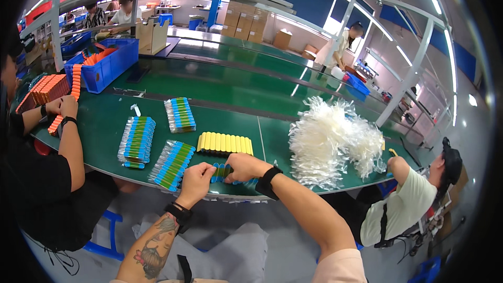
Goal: Manually assembling multicolored foam components into strips and arranging them at a factory workstation.
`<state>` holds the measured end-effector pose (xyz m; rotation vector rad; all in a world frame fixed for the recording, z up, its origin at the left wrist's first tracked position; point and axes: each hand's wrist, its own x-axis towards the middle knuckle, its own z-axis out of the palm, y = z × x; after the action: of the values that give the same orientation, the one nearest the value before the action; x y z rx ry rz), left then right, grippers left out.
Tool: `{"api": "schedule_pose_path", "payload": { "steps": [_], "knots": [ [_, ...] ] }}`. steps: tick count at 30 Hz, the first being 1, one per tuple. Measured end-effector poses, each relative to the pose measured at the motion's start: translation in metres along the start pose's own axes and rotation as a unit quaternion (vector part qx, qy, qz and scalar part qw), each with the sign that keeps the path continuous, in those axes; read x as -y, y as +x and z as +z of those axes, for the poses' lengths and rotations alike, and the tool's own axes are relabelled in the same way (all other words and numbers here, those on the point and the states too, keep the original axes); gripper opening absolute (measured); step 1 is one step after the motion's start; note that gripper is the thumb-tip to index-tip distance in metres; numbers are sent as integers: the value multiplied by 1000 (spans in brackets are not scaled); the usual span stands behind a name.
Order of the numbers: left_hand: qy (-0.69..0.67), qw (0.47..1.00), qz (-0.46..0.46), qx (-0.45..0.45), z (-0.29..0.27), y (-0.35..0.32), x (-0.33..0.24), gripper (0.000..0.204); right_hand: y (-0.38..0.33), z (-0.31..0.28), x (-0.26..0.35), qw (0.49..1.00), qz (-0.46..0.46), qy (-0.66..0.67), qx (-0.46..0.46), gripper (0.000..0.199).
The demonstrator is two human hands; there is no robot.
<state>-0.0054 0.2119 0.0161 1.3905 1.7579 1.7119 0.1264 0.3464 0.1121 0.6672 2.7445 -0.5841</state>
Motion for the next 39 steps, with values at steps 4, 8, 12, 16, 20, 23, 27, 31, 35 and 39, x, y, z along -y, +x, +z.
{"api": "schedule_pose_path", "payload": {
  "steps": [4,8,12,16,20,23,27,31,35,39],
  "knots": [
    [2,1000,11,-8,1,-3,2,21,-7,1,4,1000,6,-4,10,33],
    [14,1000,-15,9,-3,-3,-4,23,-10,2,-8,1000,-21,9,0,34],
    [3,1000,-15,0,1,0,-5,23,-5,-8,-8,1000,25,-3,-12,37],
    [6,1000,-5,-5,3,1,-1,22,5,-6,-19,999,35,12,4,37],
    [4,1000,-15,11,1,0,0,22,-1,2,-20,1000,17,3,10,39],
    [-2,1000,19,-18,-1,-3,2,22,-7,3,-12,1000,-4,12,5,35],
    [5,1000,-11,9,-3,-4,-3,23,-18,-3,-9,1000,2,26,7,35],
    [5,1000,-8,9,0,-1,-5,23,-8,-10,-23,999,43,17,-1,41],
    [7,999,26,-21,3,-1,0,22,-2,-5,-34,999,41,-3,-9,44],
    [3,1000,-8,9,-5,-3,-5,23,-10,-4,-19,998,62,-6,16,42]
  ]
}}
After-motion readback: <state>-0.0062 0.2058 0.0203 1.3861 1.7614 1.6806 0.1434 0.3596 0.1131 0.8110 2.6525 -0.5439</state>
